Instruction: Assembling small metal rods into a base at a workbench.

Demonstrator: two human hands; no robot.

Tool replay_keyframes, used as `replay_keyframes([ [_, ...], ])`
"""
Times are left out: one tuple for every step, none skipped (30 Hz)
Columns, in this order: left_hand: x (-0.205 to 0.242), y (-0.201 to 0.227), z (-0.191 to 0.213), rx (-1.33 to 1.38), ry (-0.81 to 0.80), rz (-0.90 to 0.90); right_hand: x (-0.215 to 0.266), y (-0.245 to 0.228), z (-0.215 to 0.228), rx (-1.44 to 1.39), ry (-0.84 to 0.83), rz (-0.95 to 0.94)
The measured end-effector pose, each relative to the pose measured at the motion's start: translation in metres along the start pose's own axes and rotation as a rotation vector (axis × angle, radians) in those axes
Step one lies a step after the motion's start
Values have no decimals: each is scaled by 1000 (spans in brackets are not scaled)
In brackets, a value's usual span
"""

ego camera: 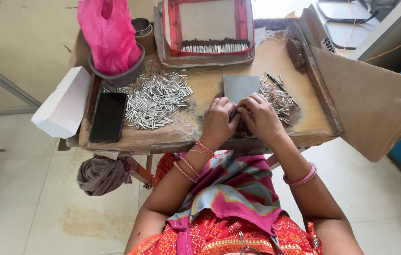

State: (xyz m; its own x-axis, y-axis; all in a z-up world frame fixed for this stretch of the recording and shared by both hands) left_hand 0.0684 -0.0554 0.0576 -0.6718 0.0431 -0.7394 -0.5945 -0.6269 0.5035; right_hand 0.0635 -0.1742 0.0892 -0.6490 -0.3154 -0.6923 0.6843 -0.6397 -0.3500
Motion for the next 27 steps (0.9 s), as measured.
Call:
replay_keyframes([
  [0,0,1,2,8,4,1,-4,2,3,-5,7],
  [0,0,0,2,-6,10,2,-10,3,41,-8,34],
  [0,0,0,2,-19,17,3,-16,4,80,-10,62],
  [0,0,2,0,-6,21,7,-20,5,80,-15,74],
  [0,1,2,4,-16,21,10,-23,9,85,18,77],
  [0,1,3,4,-24,25,14,-26,11,85,47,81],
  [0,0,3,0,-9,33,18,-25,9,82,39,96],
  [0,1,4,9,1,21,23,-25,9,114,65,106],
  [0,2,4,18,11,10,28,-23,9,147,90,116],
  [0,1,4,13,16,11,29,-23,7,143,90,121],
  [0,1,4,18,17,15,29,-22,7,168,109,136],
  [1,1,3,24,13,19,31,-22,6,193,129,147],
  [0,1,5,19,14,20,30,-23,5,189,129,149],
  [0,2,5,18,14,18,29,-24,7,171,161,143],
  [-1,3,5,16,14,16,28,-25,10,153,192,137],
  [-1,2,5,18,11,13,22,-26,10,156,194,134],
  [-2,2,4,21,9,13,16,-21,12,86,204,66],
  [0,2,3,26,6,18,13,-16,13,16,209,-6],
  [0,1,1,30,1,20,10,-9,11,19,208,-11],
  [0,0,1,20,1,13,7,1,6,-20,187,-64],
  [1,0,0,10,2,6,5,12,2,-59,166,-117],
  [1,0,1,11,-2,10,6,16,0,-59,163,-122],
  [1,2,2,3,9,-3,8,21,-1,-88,178,-143],
  [1,4,4,-4,21,-16,10,26,-2,-115,192,-163],
  [1,13,13,-3,19,-11,16,27,-5,-115,188,-166],
  [-1,26,29,0,99,-48,22,36,-5,-279,241,-249],
  [-3,39,45,4,179,-84,28,46,-6,-443,294,-332],
])
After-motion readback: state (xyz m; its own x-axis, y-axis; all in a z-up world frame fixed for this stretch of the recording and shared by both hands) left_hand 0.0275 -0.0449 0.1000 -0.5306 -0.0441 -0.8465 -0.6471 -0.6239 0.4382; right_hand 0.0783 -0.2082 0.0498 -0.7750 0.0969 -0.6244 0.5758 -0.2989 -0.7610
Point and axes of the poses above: each hand's wrist, its own x-axis away from the middle knuckle, its own z-axis out of the back of the hand, y = z × x, the point moved 9 cm from there along -x, towards the middle knuckle, and after that the axes turned 8 degrees about y, right-handed, at the moved point
